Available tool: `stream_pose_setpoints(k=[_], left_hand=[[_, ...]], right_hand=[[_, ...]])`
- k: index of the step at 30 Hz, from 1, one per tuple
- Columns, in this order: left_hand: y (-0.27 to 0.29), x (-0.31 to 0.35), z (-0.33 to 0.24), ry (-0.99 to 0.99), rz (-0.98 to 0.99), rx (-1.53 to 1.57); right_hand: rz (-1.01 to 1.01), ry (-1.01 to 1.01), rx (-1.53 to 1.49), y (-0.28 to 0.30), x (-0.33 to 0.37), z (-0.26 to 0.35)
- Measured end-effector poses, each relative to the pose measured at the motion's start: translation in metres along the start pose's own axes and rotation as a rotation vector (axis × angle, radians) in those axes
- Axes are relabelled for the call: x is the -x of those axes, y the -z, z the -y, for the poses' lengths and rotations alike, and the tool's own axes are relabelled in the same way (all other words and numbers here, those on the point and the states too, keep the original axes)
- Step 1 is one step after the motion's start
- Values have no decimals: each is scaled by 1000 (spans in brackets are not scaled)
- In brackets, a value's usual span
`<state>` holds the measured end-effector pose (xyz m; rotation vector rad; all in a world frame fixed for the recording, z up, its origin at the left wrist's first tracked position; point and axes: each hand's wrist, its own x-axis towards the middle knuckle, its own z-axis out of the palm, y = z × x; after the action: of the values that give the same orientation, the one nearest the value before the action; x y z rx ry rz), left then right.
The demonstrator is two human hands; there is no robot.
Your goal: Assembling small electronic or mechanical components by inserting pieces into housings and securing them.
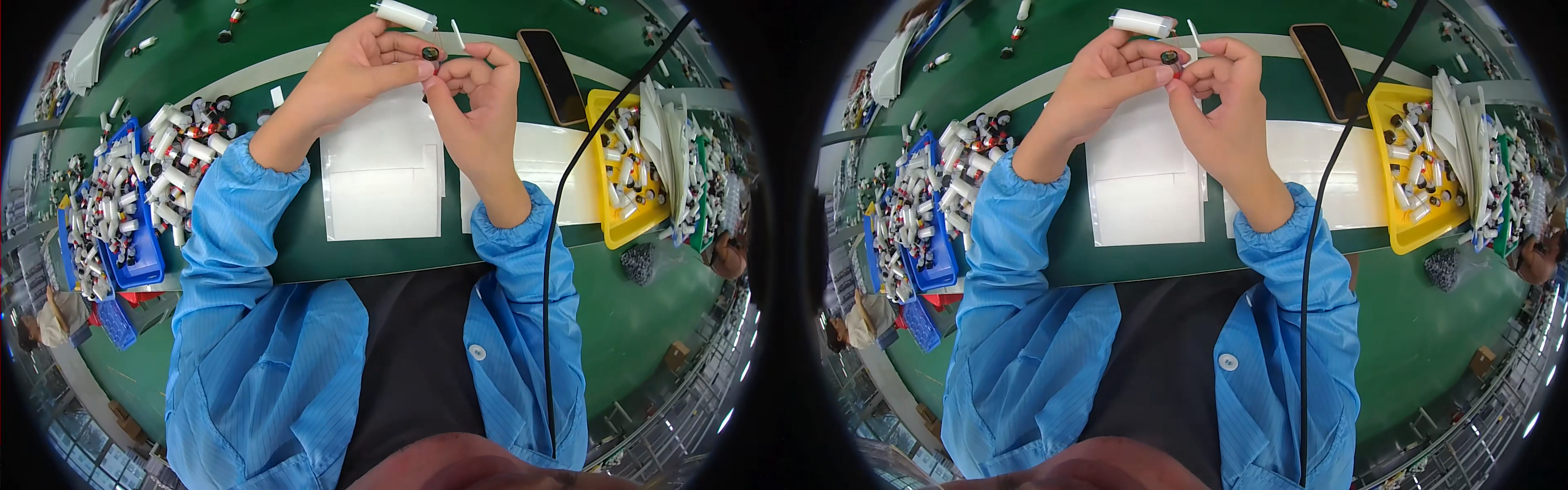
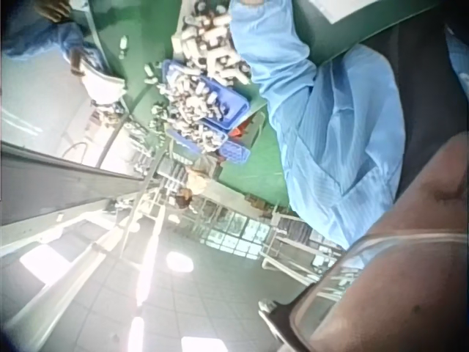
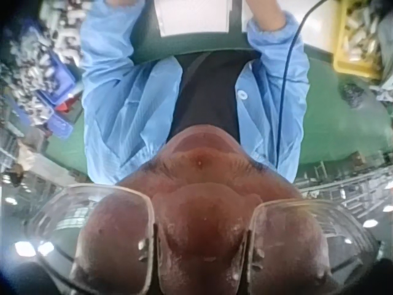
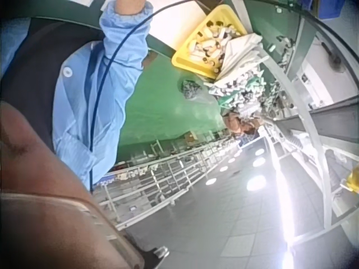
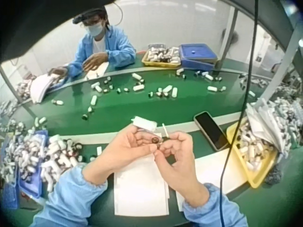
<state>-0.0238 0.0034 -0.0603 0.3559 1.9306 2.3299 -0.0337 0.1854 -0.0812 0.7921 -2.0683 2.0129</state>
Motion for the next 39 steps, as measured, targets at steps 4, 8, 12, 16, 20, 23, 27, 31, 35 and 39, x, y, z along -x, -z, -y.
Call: stream_pose_setpoints(k=[4,8,12,16,20,23,27,31,35,39], left_hand=[[3,-1,9,4,-46,40],[-1,-4,12,14,-38,191],[-2,-6,14,-40,-23,254],[2,-5,21,-37,-58,192],[-13,-7,7,-43,-105,201],[-13,-9,6,-46,-35,303],[-9,-8,9,-41,-8,306],[-2,-7,13,-43,85,331],[-10,-5,5,-68,79,264],[3,-8,21,-87,147,159]], right_hand=[[-47,46,31,-1,0,4],[-138,156,111,-3,-3,-4],[-138,129,141,-3,-3,-8],[-142,161,201,-5,-2,-5],[-149,225,319,-4,1,-13],[-98,339,389,-1,-1,-15],[-78,304,-166,7,-14,2],[82,-219,-654,32,-22,16],[262,-471,-755,43,-27,14],[255,-517,-681,42,-29,13]])
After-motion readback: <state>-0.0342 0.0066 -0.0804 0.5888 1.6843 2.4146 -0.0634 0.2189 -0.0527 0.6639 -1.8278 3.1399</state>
